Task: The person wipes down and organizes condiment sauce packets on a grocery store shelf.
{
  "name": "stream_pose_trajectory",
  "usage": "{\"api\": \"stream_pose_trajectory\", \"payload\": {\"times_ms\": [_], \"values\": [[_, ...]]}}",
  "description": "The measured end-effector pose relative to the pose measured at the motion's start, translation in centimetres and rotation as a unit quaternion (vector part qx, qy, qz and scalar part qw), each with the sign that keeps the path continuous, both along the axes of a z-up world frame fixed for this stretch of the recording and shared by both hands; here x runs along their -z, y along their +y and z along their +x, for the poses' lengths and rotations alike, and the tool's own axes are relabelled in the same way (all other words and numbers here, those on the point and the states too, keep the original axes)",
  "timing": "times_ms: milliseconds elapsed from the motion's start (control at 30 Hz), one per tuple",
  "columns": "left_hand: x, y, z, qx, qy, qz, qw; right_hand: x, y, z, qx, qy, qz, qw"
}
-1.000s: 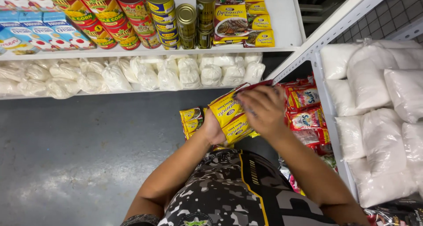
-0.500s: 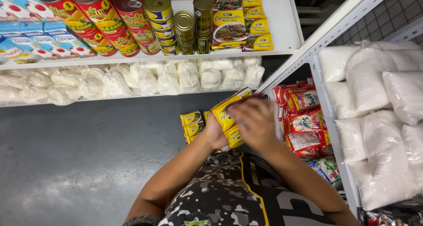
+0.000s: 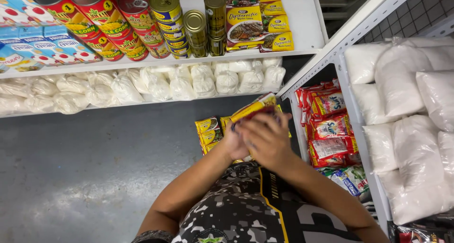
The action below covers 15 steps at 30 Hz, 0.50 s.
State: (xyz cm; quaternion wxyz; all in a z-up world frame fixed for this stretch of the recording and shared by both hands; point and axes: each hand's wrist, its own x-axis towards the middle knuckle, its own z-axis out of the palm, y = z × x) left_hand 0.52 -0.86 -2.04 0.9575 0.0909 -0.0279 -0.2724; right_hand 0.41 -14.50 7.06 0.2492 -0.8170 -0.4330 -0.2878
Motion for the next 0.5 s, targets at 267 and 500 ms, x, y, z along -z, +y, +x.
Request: {"api": "stream_pose_trajectory", "payload": {"times_ms": [267, 500], "values": [[-0.5, 0.2, -0.2, -0.007, -0.009, -0.014, 1.0, 1.4, -4.5, 2.8, 0.014, 0.015, -0.014, 1.0], [-4.4, 0.6, 1.3, -0.005, -0.014, 0.039, 0.999, 0.7, -2.5, -0.5, -0.035, 0.007, -0.018, 0.999]]}}
